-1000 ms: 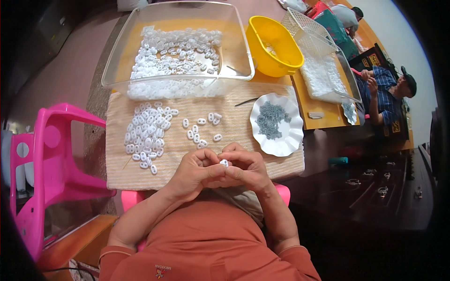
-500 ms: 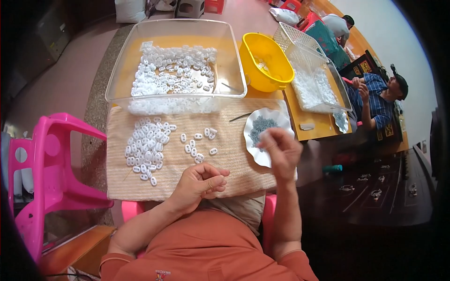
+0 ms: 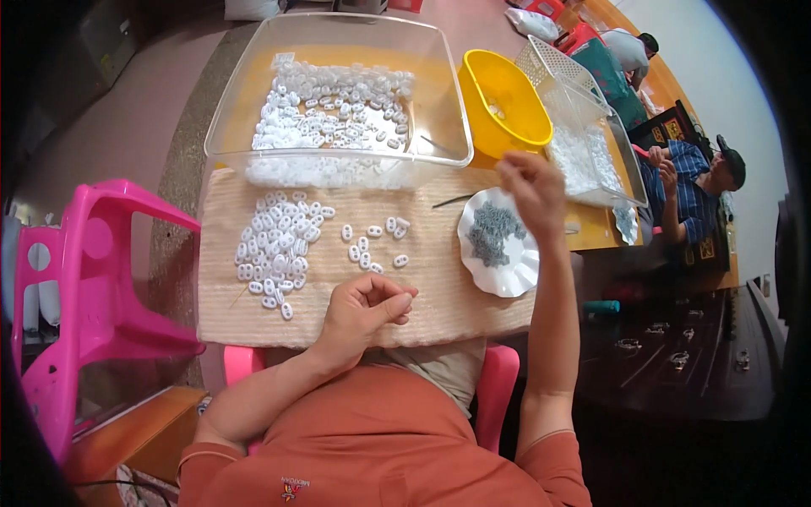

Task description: The recorder is manually assembling small white plastic components by inserting small metal pins into them at a production workstation.

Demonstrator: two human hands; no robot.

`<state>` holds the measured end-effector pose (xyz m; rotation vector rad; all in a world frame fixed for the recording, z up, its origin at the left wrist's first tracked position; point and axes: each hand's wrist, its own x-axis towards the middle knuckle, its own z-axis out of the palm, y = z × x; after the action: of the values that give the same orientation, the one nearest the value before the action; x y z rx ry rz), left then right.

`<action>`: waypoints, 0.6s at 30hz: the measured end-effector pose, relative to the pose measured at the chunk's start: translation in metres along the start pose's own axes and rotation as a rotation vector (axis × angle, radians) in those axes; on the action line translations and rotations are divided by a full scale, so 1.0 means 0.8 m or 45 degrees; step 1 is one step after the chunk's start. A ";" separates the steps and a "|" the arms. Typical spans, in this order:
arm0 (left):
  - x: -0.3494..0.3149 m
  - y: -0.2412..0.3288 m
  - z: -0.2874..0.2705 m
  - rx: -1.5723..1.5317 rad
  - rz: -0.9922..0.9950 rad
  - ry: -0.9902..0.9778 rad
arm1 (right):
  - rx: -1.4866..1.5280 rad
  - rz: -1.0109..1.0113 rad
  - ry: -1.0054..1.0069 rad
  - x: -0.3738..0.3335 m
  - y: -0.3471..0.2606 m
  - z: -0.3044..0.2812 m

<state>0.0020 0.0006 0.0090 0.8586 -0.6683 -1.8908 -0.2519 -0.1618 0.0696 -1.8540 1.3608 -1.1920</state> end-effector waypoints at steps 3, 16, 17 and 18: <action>0.002 0.002 0.000 0.044 0.130 0.054 | -0.192 0.040 -0.322 -0.061 -0.029 0.036; 0.003 0.005 -0.006 0.009 0.291 0.223 | -0.603 -0.196 -0.552 -0.127 -0.030 0.111; 0.003 0.006 -0.006 0.005 0.293 0.231 | -0.602 -0.198 -0.553 -0.129 -0.031 0.110; 0.004 0.006 -0.007 0.005 0.295 0.232 | -0.619 -0.169 -0.549 -0.132 -0.033 0.109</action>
<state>0.0075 -0.0047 0.0084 0.9030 -0.6304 -1.5842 -0.1728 -0.0604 0.0157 -2.3930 1.3659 -0.4827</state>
